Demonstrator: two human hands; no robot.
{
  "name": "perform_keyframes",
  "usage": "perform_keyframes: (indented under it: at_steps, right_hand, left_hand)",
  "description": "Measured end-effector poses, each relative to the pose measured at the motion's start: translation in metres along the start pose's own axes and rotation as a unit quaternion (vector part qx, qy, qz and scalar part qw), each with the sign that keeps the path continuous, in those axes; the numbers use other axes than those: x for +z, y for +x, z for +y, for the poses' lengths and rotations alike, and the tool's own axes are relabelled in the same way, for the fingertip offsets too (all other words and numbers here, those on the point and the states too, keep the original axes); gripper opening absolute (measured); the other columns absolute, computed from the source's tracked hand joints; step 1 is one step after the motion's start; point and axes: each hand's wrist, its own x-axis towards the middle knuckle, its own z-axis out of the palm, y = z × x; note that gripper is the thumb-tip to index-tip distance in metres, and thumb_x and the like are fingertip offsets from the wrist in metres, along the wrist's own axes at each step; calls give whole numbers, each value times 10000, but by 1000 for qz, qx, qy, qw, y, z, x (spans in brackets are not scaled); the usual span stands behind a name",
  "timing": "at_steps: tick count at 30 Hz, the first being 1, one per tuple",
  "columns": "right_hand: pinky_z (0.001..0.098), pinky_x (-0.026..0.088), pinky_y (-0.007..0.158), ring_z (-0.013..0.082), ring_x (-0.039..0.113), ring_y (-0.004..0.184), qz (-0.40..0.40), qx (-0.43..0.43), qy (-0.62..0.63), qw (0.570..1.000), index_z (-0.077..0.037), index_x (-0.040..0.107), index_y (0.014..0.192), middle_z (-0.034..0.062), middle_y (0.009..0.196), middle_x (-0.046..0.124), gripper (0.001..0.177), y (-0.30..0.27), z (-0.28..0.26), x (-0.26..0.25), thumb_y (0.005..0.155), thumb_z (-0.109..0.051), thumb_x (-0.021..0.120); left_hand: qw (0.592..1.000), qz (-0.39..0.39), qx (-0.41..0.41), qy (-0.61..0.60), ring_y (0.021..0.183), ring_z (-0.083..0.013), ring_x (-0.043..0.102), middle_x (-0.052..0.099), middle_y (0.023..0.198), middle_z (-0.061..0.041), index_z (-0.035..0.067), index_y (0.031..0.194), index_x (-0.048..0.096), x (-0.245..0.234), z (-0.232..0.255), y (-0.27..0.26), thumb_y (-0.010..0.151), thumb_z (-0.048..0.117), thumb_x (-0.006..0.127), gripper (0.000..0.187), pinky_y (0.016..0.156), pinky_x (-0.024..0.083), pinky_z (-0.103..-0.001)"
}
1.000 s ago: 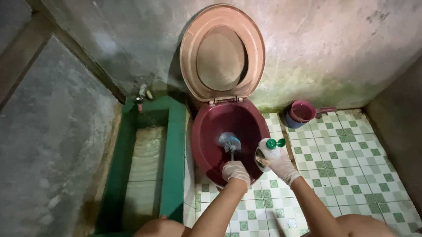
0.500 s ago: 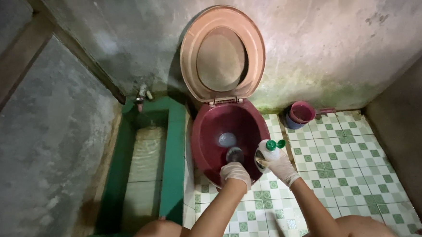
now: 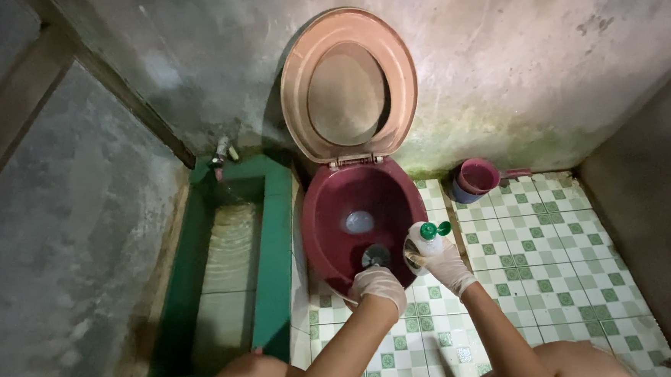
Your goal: Cleaning the interior of a toilet bowl using a brush and liquid cleaner
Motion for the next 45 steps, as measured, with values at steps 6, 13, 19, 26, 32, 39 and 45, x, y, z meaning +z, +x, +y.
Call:
perform_keyframes:
  at_steps: [6,13,19,26,32,39,45]
  right_hand:
    - [404,575,953,255,732,1037,14,-10,-30,999,-58,726,1133,163,1040,777,714,0,-1,0,499,-121,1047]
    - [401,593,920,245,730,1008,14,10,24,1000,-67,719,1142,143,1038,770,738,-2,-5,6,479,-61,1044]
    - [397,601,914,260,732,1029,9,11,10,1000,-72,716,1160,152,1064,769,744,-2,0,8,487,-68,1033]
    - [391,601,920,222,731,1022,-11,16,1,1000,-99,731,1142,114,1060,778,685,2,-2,4,531,-112,1041]
    - [387,582,979,243,713,1117,8,22,-105,994,-156,710,1226,104,1128,771,801,-13,-16,6,498,-221,1037]
    - [382,531,1083,240,648,1244,-13,17,-173,985,-250,574,1422,79,1281,717,994,-10,-25,19,540,-379,1013]
    - [429,522,1077,295,616,1283,-35,6,-115,993,-181,550,1420,124,1311,687,978,-7,-15,12,564,-261,1016]
  left_hand:
    - [996,42,-40,74,1131,-411,655,640,1298,-140,54,1332,618,3,8,28,963,-4,585,375,541,558,-575]
    - [989,114,-51,80,1056,-428,668,619,1267,-220,-14,1344,579,-3,-5,4,996,28,549,351,446,512,-521]
    - [988,125,-35,86,1088,-348,689,680,1224,-126,76,1284,652,22,-16,36,961,45,603,328,548,553,-476]
    - [984,148,-7,100,1136,-268,704,742,1186,-27,166,1232,723,-16,-25,40,914,70,664,337,673,598,-431]
    - [991,97,2,93,1278,-331,613,685,1307,-92,135,1309,676,-30,-37,44,901,131,629,411,943,532,-546]
    - [991,127,-30,-18,1243,-351,629,664,1304,-117,53,1336,609,22,-23,133,994,118,505,363,904,566,-530]
    - [989,148,5,-12,1140,-400,683,689,1198,-167,-66,1295,602,10,-14,63,924,14,646,382,759,604,-566]
